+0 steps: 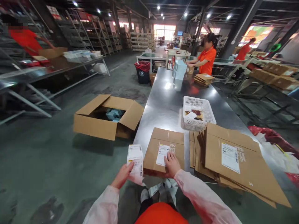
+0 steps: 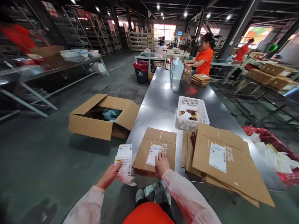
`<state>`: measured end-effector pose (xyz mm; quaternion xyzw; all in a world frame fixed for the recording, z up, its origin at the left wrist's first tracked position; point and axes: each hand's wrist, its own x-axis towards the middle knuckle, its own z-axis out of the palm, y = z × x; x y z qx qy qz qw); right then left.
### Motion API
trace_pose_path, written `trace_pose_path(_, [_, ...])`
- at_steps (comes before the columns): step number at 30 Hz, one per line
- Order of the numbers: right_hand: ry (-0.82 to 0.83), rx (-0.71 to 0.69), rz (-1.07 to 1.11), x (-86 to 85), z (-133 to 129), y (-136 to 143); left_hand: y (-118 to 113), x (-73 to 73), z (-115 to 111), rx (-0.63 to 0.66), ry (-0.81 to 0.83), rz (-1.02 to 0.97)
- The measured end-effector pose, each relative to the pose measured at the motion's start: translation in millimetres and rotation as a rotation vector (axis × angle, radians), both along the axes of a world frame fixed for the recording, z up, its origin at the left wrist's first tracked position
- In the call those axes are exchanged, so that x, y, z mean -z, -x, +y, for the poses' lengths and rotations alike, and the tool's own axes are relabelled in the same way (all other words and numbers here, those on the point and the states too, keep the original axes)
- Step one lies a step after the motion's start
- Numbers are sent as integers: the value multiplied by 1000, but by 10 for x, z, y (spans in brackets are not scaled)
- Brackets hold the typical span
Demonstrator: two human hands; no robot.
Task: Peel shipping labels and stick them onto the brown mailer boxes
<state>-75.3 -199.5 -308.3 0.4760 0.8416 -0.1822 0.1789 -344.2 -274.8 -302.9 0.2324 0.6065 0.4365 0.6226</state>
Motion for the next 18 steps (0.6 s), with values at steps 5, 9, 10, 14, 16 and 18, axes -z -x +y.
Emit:
trace_pose_path(5, [-67, -98, 17, -54, 63, -77, 132, -98, -396, 109, -3, -34])
trace_pose_path(9, [-101, -167, 85, -178, 160, -84, 41, -188, -421, 151, -4, 16])
trace_pose_path(10, [-108, -178, 108, -229, 186, -74, 13, -227, -408, 168, -10, 29])
trace_pose_path(14, [-240, -156, 202, -607, 239, -92, -50, -406, -385, 189, -25, -11])
trace_pose_path(16, [-411, -110, 274, -953, 202, -234, -49, -466, -398, 147, -3, -64])
trace_pose_path(18, [-713, -97, 418, -1393, 101, -529, -42, -496, -412, 108, 19, -122])
